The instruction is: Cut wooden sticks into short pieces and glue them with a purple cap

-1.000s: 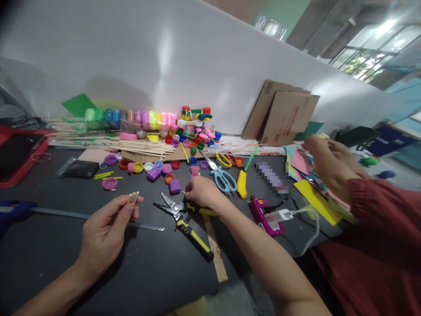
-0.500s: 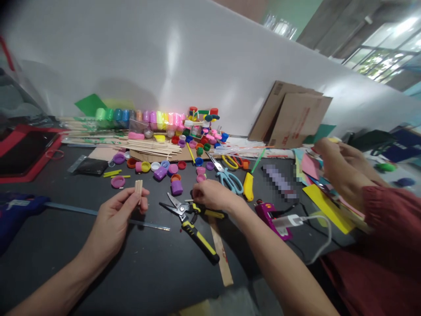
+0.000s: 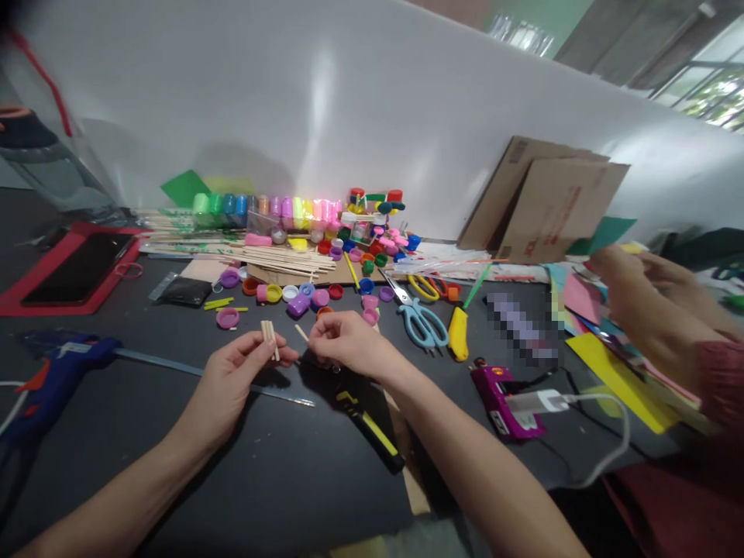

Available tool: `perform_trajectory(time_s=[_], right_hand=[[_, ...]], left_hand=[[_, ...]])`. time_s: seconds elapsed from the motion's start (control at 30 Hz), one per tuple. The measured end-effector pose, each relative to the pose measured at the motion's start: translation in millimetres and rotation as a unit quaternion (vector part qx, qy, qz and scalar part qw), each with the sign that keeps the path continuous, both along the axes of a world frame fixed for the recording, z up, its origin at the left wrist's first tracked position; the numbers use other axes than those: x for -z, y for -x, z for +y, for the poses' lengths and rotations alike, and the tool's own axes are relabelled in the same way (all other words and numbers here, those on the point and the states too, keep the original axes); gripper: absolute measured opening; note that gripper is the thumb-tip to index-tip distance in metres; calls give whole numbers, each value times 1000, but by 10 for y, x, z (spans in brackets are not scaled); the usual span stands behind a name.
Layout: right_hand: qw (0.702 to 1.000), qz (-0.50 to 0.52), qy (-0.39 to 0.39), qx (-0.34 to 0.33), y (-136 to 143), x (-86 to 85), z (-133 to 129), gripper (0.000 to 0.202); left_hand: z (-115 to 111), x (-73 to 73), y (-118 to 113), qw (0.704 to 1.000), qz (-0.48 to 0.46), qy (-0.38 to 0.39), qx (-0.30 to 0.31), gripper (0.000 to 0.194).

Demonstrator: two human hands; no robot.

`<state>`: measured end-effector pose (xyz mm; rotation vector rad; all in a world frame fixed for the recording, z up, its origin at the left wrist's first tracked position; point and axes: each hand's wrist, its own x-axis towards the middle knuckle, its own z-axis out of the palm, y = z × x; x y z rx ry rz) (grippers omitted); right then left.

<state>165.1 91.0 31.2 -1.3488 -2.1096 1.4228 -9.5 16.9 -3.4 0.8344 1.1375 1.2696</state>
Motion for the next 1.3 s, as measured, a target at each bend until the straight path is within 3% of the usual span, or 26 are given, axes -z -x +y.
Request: perform_trajectory(time_s=[0.27,0.53,0.63,0.77,0.93,1.07,1.17,1.3], right_hand=[[999,1,-43,-19,211,-29,131,14],[982,-133,-132,-25,438,47,226,17],[981,-126,-145,-16,413,5,231,19],[992,-30,-114,-36,329,-106,163,22],[994,90,-27,-56,314,-143,53,22],[990,131,3,-45,290,-110,24,22],[988,149,3,-32,271,-105,-13,21],[987,158,-41,-8,279,-125,-79,17]], left_hand=[[100,150,68,995,-3,9,-96,27],[151,166,100,990,-34,27,-134,37],[163,169,114,990,-36,31,-134,37],[137,112,95,995,-37,31,-90,32],[55,-9,39,997,-36,43,54,31],[32,-46,45,992,-9,36,117,28],[28,-58,73,991,43,-4,130,25],[21,-71,110,984,134,-69,91,18]])
